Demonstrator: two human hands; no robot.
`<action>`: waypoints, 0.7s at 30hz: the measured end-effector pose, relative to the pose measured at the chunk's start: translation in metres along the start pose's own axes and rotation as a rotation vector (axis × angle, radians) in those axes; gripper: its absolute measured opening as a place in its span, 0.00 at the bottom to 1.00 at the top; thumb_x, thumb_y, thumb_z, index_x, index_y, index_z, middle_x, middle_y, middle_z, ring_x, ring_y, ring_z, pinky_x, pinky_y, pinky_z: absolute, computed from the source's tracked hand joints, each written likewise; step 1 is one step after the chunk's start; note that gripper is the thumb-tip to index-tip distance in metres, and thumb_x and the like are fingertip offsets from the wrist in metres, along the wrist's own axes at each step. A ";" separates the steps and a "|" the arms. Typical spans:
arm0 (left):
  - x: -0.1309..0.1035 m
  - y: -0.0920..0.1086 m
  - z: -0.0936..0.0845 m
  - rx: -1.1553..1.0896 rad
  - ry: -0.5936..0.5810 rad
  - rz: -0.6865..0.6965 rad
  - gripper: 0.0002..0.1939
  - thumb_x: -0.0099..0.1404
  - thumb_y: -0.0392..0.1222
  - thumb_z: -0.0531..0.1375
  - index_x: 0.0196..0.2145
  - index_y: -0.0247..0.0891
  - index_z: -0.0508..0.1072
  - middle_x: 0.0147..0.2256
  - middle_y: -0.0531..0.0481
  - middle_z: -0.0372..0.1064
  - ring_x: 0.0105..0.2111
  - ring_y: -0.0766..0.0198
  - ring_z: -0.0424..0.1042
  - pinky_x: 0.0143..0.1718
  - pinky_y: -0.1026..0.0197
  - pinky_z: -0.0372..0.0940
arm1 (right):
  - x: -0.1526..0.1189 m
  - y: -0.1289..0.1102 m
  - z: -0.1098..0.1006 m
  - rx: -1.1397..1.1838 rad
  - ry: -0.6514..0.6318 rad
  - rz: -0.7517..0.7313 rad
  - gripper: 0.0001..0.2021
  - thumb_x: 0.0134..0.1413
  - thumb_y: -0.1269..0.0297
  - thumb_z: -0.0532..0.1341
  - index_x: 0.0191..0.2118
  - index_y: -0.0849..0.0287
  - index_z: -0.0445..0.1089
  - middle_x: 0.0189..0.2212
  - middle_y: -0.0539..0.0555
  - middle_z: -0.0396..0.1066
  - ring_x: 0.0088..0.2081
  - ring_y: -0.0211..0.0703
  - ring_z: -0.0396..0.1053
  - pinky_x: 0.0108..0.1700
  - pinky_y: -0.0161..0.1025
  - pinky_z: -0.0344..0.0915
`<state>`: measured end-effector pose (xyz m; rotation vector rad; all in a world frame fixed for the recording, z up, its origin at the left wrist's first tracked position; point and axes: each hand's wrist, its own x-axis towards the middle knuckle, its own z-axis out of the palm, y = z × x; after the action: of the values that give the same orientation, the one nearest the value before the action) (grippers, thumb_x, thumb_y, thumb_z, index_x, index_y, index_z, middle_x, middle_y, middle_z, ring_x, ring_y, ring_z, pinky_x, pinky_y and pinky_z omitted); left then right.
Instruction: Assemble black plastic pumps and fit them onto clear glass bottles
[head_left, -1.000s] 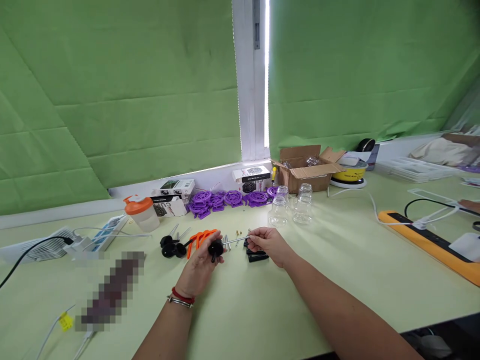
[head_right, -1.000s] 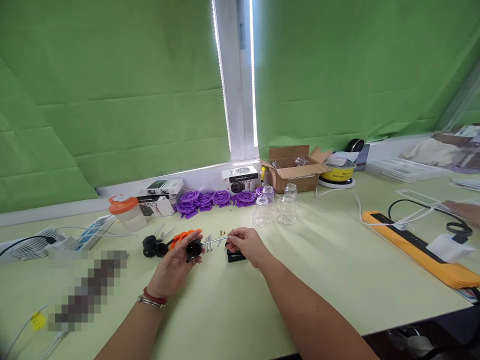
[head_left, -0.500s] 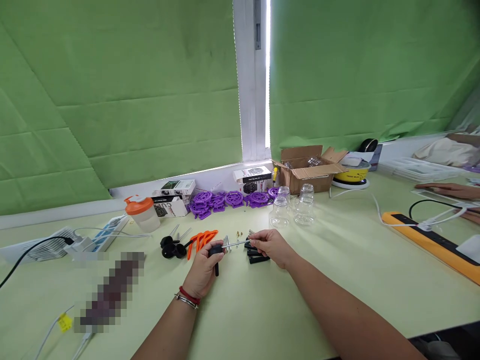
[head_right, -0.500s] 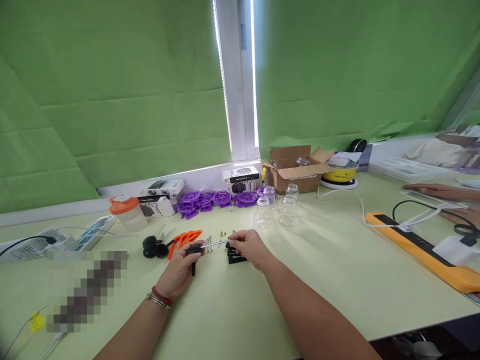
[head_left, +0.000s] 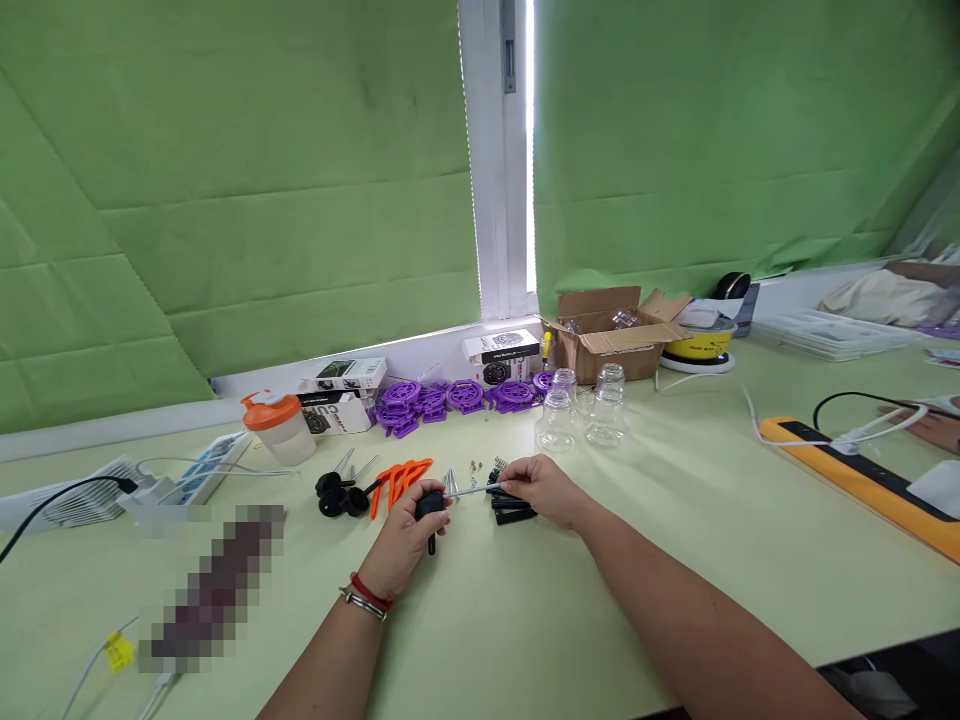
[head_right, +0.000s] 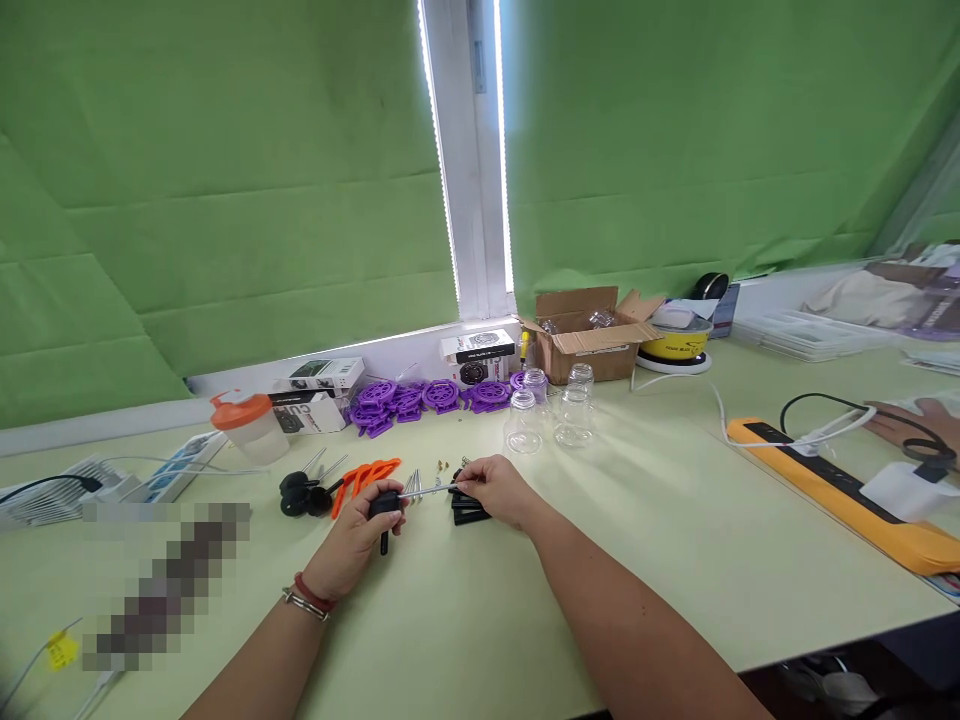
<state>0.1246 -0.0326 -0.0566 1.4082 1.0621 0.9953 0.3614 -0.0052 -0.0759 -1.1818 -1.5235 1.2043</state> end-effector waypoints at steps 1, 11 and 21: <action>0.000 0.000 0.000 -0.005 -0.005 0.002 0.14 0.54 0.39 0.60 0.41 0.42 0.68 0.36 0.49 0.69 0.28 0.63 0.67 0.38 0.52 0.64 | 0.000 0.000 0.000 0.007 0.003 0.015 0.10 0.41 0.61 0.63 0.28 0.62 0.76 0.20 0.47 0.65 0.25 0.35 0.57 0.29 0.34 0.53; -0.002 0.000 -0.002 0.004 -0.012 0.022 0.14 0.55 0.38 0.59 0.42 0.43 0.68 0.37 0.50 0.68 0.30 0.63 0.66 0.39 0.53 0.63 | -0.004 -0.010 0.002 0.009 -0.014 0.098 0.13 0.45 0.57 0.61 0.25 0.63 0.71 0.18 0.46 0.60 0.21 0.31 0.49 0.25 0.33 0.46; -0.003 0.005 0.003 0.029 0.006 -0.010 0.15 0.54 0.38 0.60 0.42 0.42 0.68 0.37 0.50 0.67 0.29 0.64 0.64 0.38 0.55 0.62 | -0.002 -0.007 0.005 0.074 -0.035 0.151 0.15 0.47 0.53 0.60 0.23 0.62 0.66 0.21 0.48 0.62 0.26 0.35 0.58 0.30 0.34 0.54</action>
<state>0.1270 -0.0365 -0.0517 1.4235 1.0909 0.9807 0.3561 -0.0085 -0.0704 -1.2496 -1.4228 1.3759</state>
